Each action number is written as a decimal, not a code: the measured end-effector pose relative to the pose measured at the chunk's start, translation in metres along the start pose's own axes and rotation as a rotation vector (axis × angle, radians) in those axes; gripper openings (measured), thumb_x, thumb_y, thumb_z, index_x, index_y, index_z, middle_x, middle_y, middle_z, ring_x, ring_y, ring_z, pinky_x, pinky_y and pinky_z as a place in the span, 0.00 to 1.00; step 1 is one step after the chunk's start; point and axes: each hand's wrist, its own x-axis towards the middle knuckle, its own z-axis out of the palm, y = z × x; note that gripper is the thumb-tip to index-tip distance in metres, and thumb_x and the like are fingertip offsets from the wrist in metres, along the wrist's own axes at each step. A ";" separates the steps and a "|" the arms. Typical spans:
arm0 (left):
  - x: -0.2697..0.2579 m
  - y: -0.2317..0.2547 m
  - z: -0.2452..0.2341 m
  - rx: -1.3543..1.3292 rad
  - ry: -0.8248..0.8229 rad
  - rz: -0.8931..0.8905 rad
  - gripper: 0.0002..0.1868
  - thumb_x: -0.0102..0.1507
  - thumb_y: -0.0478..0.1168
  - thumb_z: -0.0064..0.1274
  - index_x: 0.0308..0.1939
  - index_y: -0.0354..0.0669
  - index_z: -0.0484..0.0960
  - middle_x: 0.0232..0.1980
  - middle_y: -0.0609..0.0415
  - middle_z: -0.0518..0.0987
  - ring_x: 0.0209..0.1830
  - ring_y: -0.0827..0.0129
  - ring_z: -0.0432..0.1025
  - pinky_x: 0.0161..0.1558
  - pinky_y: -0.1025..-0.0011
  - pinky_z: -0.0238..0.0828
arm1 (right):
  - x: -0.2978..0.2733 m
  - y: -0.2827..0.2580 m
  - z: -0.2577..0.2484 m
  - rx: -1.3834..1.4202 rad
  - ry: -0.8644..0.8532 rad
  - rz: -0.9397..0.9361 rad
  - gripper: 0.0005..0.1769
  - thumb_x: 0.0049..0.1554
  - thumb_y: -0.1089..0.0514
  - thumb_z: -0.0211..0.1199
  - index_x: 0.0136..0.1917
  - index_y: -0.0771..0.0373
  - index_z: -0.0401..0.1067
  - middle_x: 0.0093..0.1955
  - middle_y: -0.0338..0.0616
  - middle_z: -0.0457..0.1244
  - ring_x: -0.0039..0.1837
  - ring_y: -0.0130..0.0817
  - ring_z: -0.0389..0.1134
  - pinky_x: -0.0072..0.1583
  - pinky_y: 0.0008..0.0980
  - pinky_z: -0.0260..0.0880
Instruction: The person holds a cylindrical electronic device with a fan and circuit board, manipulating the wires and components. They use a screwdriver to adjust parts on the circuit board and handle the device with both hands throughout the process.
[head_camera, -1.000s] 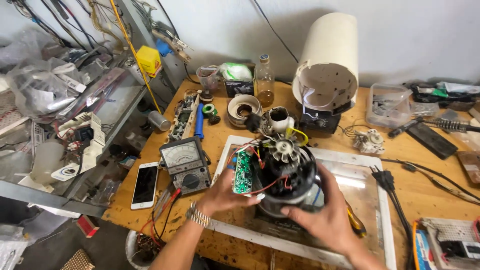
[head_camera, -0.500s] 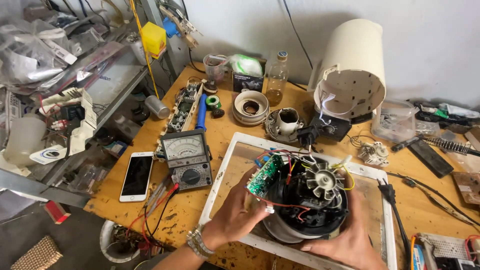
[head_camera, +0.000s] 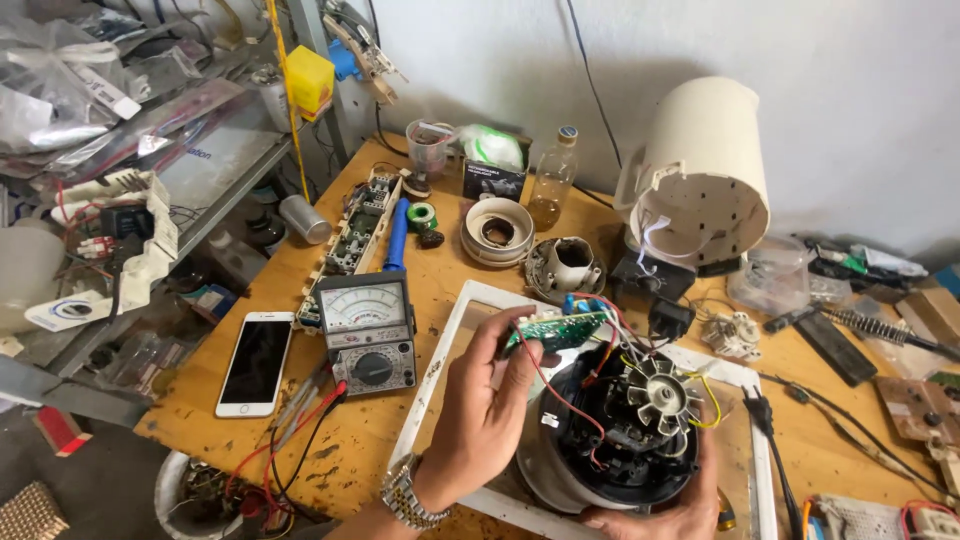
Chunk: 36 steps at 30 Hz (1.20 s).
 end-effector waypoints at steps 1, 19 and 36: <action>0.000 0.002 0.001 -0.044 0.002 -0.002 0.19 0.73 0.45 0.40 0.65 0.42 0.68 0.49 0.43 0.82 0.43 0.62 0.83 0.44 0.69 0.87 | 0.000 0.003 -0.002 -0.054 0.024 -0.022 0.88 0.07 0.47 0.74 0.81 0.70 0.49 0.74 0.62 0.58 0.78 0.42 0.56 0.79 0.35 0.47; -0.011 0.004 -0.002 -0.002 0.242 -0.219 0.25 0.65 0.41 0.54 0.64 0.31 0.76 0.42 0.48 0.88 0.45 0.71 0.80 0.48 0.74 0.80 | 0.013 -0.037 -0.039 -0.220 -0.529 -0.848 0.11 0.64 0.49 0.53 0.47 0.52 0.74 0.45 0.30 0.67 0.51 0.30 0.73 0.58 0.26 0.76; -0.019 -0.017 -0.018 -0.241 0.215 -0.185 0.15 0.67 0.40 0.52 0.53 0.34 0.82 0.48 0.49 0.85 0.48 0.64 0.77 0.52 0.67 0.72 | -0.021 -0.071 0.032 -0.398 -0.152 -0.829 0.09 0.58 0.50 0.68 0.47 0.52 0.72 0.42 0.29 0.67 0.39 0.20 0.69 0.48 0.15 0.73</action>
